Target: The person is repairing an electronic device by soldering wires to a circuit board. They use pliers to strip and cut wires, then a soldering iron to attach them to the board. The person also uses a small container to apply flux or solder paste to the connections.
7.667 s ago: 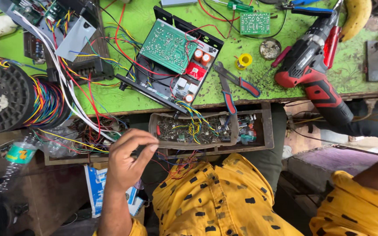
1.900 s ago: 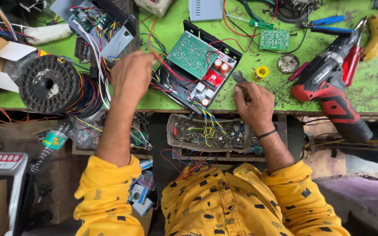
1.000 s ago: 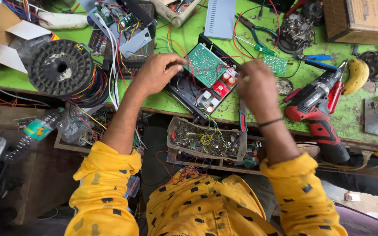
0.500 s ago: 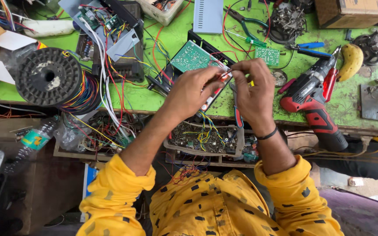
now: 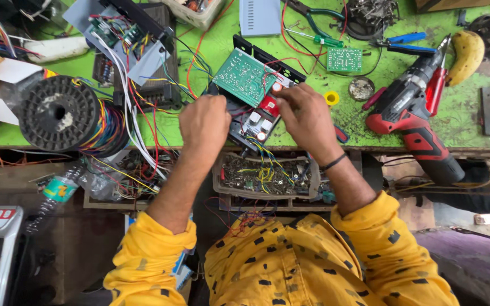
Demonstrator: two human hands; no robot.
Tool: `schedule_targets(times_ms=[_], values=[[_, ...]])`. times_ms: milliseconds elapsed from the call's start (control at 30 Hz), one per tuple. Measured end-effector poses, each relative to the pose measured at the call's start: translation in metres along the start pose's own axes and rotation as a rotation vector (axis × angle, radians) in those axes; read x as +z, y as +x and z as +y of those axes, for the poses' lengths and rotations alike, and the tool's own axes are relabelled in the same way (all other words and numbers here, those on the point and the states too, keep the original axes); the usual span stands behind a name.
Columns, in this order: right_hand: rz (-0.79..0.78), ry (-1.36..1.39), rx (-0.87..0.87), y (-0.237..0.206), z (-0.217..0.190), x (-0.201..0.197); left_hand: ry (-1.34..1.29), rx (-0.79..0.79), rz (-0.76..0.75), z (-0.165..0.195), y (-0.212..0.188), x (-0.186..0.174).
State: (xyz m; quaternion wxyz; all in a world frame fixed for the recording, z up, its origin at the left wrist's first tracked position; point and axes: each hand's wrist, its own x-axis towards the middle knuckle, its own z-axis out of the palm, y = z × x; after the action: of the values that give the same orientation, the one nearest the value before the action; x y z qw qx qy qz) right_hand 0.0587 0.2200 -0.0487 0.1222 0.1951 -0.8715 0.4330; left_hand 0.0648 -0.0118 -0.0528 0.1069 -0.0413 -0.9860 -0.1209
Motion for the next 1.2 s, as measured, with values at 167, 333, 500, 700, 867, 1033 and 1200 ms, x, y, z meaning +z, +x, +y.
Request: schedule_targets(times_ms=[167,333,500,700,867,1033,1200], values=[[0.011,-0.006,0.073,-0.002,0.003,-0.009,-0.082,-0.025,0.0,-0.003,0.003,0.001],[0.07,-0.056,0.087,-0.002,0.006,-0.003,-0.1,-0.041,0.069,0.007,0.003,-0.001],[0.008,-0.023,0.065,0.0,0.009,0.007,-0.001,-0.098,0.082,0.014,0.009,0.007],[-0.009,-0.048,0.124,-0.001,0.008,0.007,-0.031,-0.09,0.06,0.012,0.01,0.008],[-0.003,-0.029,0.126,-0.001,0.005,0.004,-0.189,-0.164,0.042,0.011,0.009,0.009],[-0.002,-0.037,0.11,0.0,0.004,0.004,-0.209,-0.231,0.004,0.005,0.004,0.011],[-0.03,-0.038,0.097,0.0,0.006,0.004,-0.207,-0.205,0.008,-0.004,0.001,0.01]])
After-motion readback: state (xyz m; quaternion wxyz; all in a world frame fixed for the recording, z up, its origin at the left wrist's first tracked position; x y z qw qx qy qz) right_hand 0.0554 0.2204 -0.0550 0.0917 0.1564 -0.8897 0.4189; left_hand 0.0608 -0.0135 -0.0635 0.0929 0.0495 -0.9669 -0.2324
